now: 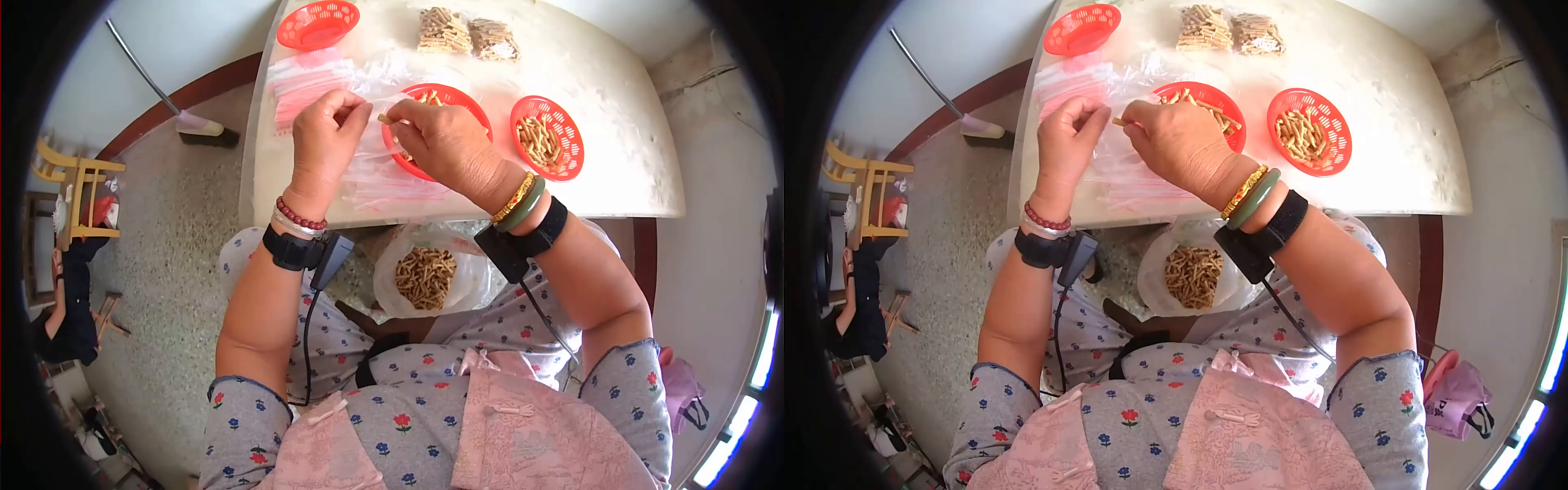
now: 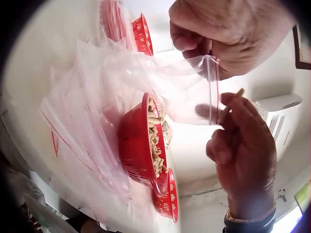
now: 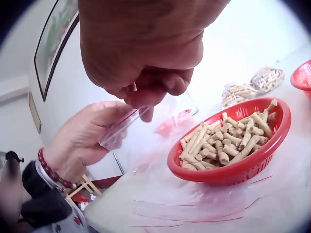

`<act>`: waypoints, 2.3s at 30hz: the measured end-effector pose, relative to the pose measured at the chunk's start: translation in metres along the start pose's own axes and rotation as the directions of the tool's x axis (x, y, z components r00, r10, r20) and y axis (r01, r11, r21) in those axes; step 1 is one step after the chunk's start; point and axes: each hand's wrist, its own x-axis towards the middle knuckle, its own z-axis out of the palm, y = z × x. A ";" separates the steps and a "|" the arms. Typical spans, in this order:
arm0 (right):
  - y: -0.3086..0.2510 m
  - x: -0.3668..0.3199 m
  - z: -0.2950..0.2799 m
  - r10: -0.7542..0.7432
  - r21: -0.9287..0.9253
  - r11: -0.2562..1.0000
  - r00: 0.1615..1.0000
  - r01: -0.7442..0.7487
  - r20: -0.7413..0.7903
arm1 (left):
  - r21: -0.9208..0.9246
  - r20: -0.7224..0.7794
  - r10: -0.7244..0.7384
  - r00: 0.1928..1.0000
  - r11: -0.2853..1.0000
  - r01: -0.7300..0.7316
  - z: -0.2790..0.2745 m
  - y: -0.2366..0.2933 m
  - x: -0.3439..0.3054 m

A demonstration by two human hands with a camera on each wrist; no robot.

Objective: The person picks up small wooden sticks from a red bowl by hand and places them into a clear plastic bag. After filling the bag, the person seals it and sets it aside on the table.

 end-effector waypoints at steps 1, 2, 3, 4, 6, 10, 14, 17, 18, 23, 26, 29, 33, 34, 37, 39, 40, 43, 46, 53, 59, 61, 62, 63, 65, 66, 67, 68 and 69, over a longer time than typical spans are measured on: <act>0.003 -0.001 0.002 0.001 0.000 1.000 1.000 -0.001 0.002 | -0.001 0.001 -0.002 1.000 1.000 0.002 -0.001 0.001 0.000; 0.005 -0.001 0.002 -0.008 -0.046 0.999 1.000 0.008 0.006 | -0.005 -0.030 0.025 0.999 1.000 -0.026 -0.001 0.002 0.001; 0.007 -0.001 0.001 -0.018 -0.092 0.996 1.000 0.019 0.010 | -0.010 -0.062 0.053 0.997 0.999 -0.053 -0.002 0.002 0.001; 0.008 0.000 0.001 -0.021 -0.093 0.995 1.000 0.023 0.013 | -0.011 -0.066 0.051 0.997 0.999 -0.052 -0.001 0.003 0.001; 0.006 0.002 -0.001 -0.053 -0.085 0.995 0.999 0.053 0.001 | -0.047 -0.086 0.075 0.993 0.996 -0.079 0.000 0.004 0.000; 0.002 0.008 0.000 -0.045 -0.145 0.988 0.998 0.050 0.041 | -0.032 -0.096 0.083 0.992 0.996 -0.086 -0.003 0.009 0.000; 0.005 0.016 0.008 -0.076 -0.098 0.992 0.997 0.074 -0.017 | -0.054 -0.113 0.035 0.993 0.998 -0.041 -0.006 0.008 0.000; 0.004 0.018 0.005 -0.088 -0.010 0.996 0.995 0.088 -0.040 | -0.041 -0.142 0.045 0.989 0.998 -0.051 -0.007 0.004 0.003; 0.003 0.019 0.003 -0.098 0.019 0.995 0.994 0.099 -0.045 | -0.043 -0.161 0.054 0.985 0.997 -0.062 -0.008 0.002 0.004; 0.007 0.016 -0.004 -0.257 0.081 0.965 0.960 0.249 0.112 | -0.036 -0.246 0.113 0.963 0.991 -0.126 -0.021 -0.004 0.009; 0.006 0.015 -0.007 -0.228 0.165 0.961 0.973 0.223 0.016 | 0.029 -0.228 0.123 0.966 0.992 -0.119 -0.017 -0.006 0.008; 0.012 0.017 -0.019 -0.017 0.225 0.974 0.998 0.029 -0.054 | 0.050 -0.195 0.130 0.972 0.991 -0.122 -0.011 -0.009 0.007; 0.039 0.016 -0.034 0.112 -0.009 0.994 0.992 -0.112 0.058 | 0.022 -0.116 0.092 0.989 0.996 -0.090 -0.011 -0.008 0.005; 0.045 0.015 -0.034 0.152 -0.130 0.982 0.979 -0.135 0.137 | 0.020 -0.116 0.092 0.989 0.996 -0.090 -0.011 -0.007 0.005; 0.057 0.004 -0.022 0.141 -0.175 0.979 0.969 -0.106 0.201 | 0.096 -0.084 0.091 0.992 0.992 -0.083 -0.011 -0.005 0.004; 0.055 -0.002 -0.017 0.135 -0.217 0.974 0.940 -0.067 0.313 | 0.085 -0.103 0.109 0.989 0.991 -0.100 -0.011 -0.005 0.005; 0.058 -0.004 -0.013 0.135 -0.217 0.974 0.940 -0.068 0.314 | 0.085 -0.103 0.107 0.989 0.992 -0.099 -0.011 -0.006 0.005; 0.061 -0.011 -0.006 -0.031 -0.138 0.985 0.904 0.099 0.427 | 0.093 -0.114 0.117 0.986 0.990 -0.107 -0.012 -0.006 0.005; 0.047 -0.015 -0.009 0.043 -0.243 0.967 0.890 0.077 0.453 | 0.081 -0.102 0.089 0.991 0.993 -0.081 -0.013 -0.006 0.004; 0.046 -0.016 -0.005 -0.040 -0.276 0.945 0.899 0.176 0.437 | 0.078 -0.098 0.109 0.989 0.992 -0.102 -0.012 -0.007 0.004; 0.054 -0.019 0.001 -0.099 -0.284 0.934 0.919 0.218 0.381 | 0.086 -0.055 0.080 0.995 0.993 -0.075 -0.011 -0.010 0.005; 0.057 -0.018 0.000 -0.081 -0.255 0.949 0.923 0.188 0.376 | 0.075 -0.041 0.077 0.996 0.994 -0.073 -0.010 -0.011 0.004; 0.057 -0.017 -0.001 -0.089 -0.169 0.973 0.934 0.156 0.347 | 0.081 -0.023 0.071 0.997 0.994 -0.069 -0.009 -0.010 0.003; 0.058 -0.016 -0.003 -0.093 -0.081 0.989 0.944 0.125 0.317 | 0.086 -0.005 0.065 0.998 0.994 -0.065 -0.009 -0.009 0.002; 0.061 -0.010 -0.009 -0.057 0.006 0.998 0.951 0.058 0.303 | 0.090 -0.010 0.074 0.997 0.993 -0.072 -0.010 -0.006 0.001; 0.063 -0.007 -0.011 -0.018 0.093 0.996 0.956 -0.009 0.291 | 0.095 -0.014 0.083 0.996 0.992 -0.081 -0.010 -0.005 0.001; 0.065 -0.006 -0.012 -0.019 0.092 0.996 0.956 -0.009 0.292 | 0.093 -0.015 0.083 0.996 0.992 -0.081 -0.009 -0.005 0.001; 0.065 -0.004 -0.014 0.079 0.381 0.904 0.951 -0.195 0.299 | 0.092 -0.015 0.080 0.997 0.993 -0.078 -0.010 -0.005 0.002; 0.065 -0.003 -0.015 0.169 0.626 0.696 0.928 -0.352 0.333 | 0.092 -0.014 0.077 0.997 0.993 -0.075 -0.010 -0.006 0.002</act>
